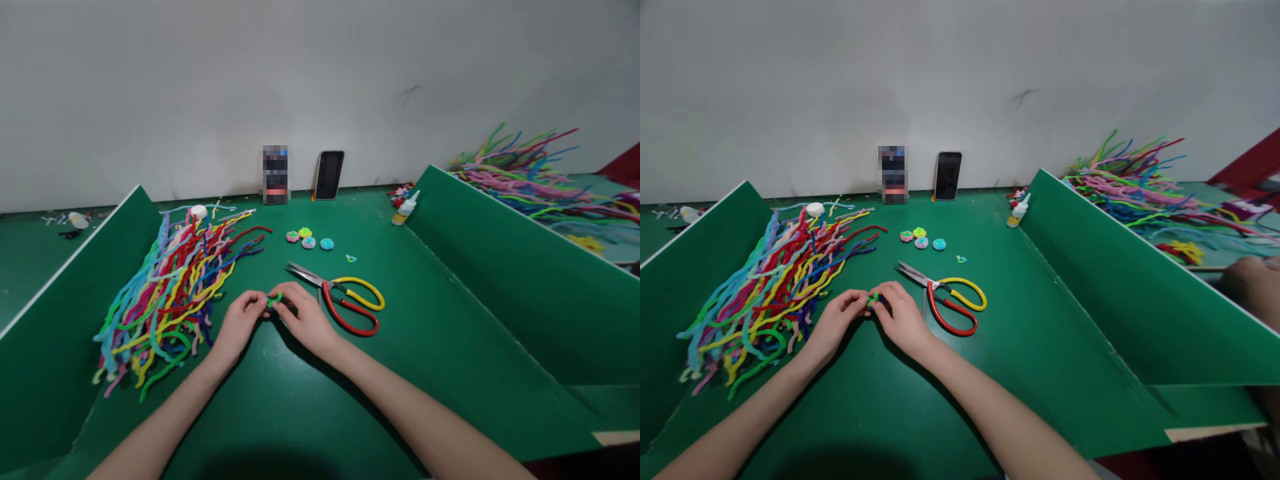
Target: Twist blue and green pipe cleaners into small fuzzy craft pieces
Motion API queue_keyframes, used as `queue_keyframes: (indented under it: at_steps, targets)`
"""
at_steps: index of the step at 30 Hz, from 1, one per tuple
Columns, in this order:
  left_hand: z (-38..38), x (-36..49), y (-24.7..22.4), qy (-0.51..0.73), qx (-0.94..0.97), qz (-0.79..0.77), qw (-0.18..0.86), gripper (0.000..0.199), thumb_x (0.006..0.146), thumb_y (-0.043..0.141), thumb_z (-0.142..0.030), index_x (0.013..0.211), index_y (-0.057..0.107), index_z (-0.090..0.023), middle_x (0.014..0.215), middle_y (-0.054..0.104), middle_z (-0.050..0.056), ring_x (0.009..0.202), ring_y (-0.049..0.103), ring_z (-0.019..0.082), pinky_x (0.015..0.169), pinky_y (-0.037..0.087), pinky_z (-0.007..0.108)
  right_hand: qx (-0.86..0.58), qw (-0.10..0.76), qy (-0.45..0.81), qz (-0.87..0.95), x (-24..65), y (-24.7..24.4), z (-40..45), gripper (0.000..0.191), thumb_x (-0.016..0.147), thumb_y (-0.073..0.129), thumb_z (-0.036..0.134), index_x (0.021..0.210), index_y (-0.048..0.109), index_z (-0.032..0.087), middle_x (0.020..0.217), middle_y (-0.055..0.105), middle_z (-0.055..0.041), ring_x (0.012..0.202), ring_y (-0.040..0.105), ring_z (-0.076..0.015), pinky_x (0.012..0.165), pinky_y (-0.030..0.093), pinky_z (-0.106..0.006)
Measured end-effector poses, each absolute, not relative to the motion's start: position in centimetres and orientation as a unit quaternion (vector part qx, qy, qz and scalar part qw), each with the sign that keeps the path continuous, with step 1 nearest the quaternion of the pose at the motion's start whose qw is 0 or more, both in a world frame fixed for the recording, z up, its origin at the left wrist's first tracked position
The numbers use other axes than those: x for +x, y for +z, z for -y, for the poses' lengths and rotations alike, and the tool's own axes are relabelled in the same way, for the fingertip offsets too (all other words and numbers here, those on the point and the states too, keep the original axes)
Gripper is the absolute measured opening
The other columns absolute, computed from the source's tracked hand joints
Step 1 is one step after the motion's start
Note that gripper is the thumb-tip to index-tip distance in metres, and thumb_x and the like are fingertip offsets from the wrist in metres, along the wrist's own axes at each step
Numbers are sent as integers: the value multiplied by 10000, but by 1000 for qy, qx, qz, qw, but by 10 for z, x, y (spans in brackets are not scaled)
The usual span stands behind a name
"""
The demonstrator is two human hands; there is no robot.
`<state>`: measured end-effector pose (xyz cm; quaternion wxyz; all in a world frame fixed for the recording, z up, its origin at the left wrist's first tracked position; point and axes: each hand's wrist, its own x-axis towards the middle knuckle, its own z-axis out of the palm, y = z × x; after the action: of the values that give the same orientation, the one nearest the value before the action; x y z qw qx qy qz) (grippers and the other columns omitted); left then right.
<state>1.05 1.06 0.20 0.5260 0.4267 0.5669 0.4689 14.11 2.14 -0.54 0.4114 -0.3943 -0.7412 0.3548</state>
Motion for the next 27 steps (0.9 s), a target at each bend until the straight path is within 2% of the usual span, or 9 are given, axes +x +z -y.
queue_keyframes:
  at_steps: [5,9,13,20,24,27]
  targets:
    - [-10,13,4,453,471,-573,495,138,595,544,-279,587,488,-153,557,469,-50,548,461,88,582,393,217,-414,421,389,707,138,-9,-21,117,695,494,136,794,537,182,827,543,-39,780,505,-139,677,420,-261]
    - [-8,13,0,437,524,-566,463,127,631,495,-278,606,458,-159,675,450,-23,561,455,90,584,408,240,-437,420,434,666,136,-9,-22,137,653,497,116,766,548,174,796,553,-24,743,507,-129,665,409,-253]
    - [-6,12,-4,398,603,-565,397,111,697,412,-256,631,429,-169,778,433,15,625,455,113,591,411,262,-443,404,537,593,137,-7,-26,140,608,506,112,729,560,161,735,563,-5,693,511,-117,672,402,-256]
    - [-1,10,5,354,750,-500,250,111,752,354,-155,703,449,-182,864,462,52,843,454,158,762,376,287,-404,376,714,432,142,-6,-30,161,534,556,138,694,575,146,620,549,35,558,503,-83,640,408,-261]
    - [-1,10,7,382,718,-521,260,76,730,423,-176,683,480,-193,821,481,33,810,474,156,735,385,266,-412,394,671,473,142,-5,-28,166,550,555,137,713,579,153,646,553,29,599,503,-93,657,406,-267]
    - [-4,11,2,417,617,-562,360,57,695,481,-245,691,464,-190,724,480,-6,658,501,128,616,412,247,-430,411,590,546,140,-4,-27,141,579,549,140,717,572,158,705,564,11,674,502,-108,693,398,-270]
